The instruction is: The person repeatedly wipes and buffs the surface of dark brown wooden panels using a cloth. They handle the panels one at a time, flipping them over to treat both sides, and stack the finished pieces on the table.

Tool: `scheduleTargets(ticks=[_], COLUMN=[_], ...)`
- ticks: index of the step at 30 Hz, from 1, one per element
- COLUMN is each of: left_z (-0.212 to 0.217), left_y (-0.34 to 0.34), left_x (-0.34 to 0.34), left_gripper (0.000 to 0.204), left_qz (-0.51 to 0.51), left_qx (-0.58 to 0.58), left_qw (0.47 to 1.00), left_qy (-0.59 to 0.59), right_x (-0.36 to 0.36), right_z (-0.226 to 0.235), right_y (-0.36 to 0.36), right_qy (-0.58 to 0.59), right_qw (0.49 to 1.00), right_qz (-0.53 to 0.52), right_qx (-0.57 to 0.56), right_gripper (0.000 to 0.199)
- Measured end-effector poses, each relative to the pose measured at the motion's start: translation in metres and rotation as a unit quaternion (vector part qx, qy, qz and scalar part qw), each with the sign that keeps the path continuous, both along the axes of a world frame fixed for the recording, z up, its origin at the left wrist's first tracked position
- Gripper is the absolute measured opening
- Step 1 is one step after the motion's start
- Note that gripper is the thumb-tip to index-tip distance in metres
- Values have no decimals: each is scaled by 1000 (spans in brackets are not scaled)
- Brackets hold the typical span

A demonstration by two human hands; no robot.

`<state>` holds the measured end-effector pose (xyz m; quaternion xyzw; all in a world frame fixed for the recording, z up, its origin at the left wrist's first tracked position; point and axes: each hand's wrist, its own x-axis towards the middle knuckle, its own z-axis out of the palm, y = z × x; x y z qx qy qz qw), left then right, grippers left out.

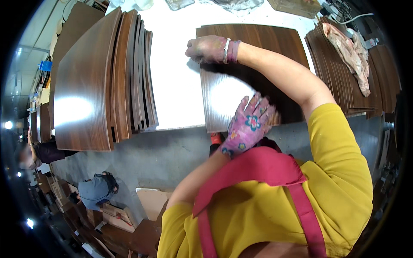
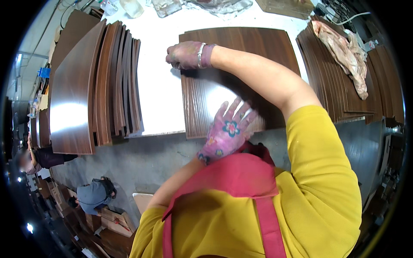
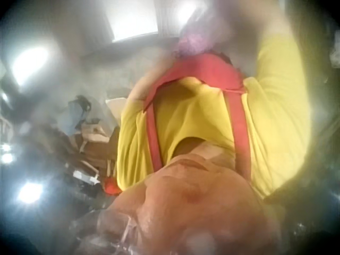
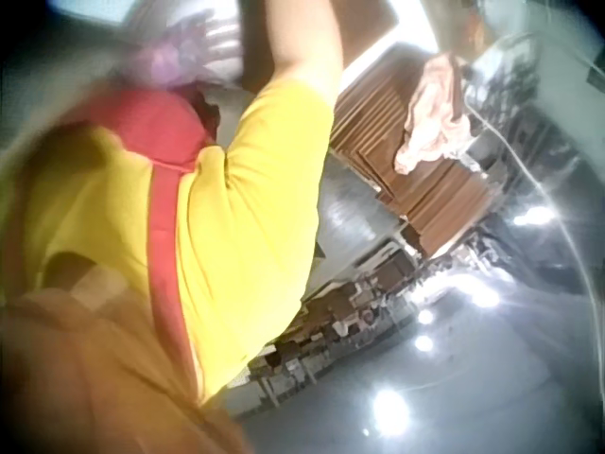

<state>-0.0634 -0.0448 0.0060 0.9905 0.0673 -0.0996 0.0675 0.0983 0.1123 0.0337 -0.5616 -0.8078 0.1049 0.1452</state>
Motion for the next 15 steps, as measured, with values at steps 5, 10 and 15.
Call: scheduleTargets(ticks=[5, 10, 15], left_z=[-6, -22, -53], left_y=[-2, -6, -12], left_x=[-1, 1, -1], left_gripper=[62, 58, 60], left_qz=[-9, 60, 139], left_qx=[90, -267, -617], left_qw=[996, 951, 730], left_qy=[19, -143, -258], right_x=[40, 87, 110], right_z=[-14, -35, -8], right_y=[40, 87, 44], right_qy=[110, 2, 163], right_qw=[993, 988, 945], right_qz=[-44, -114, -233], right_qx=[21, 106, 159], right_gripper=[19, 16, 26])
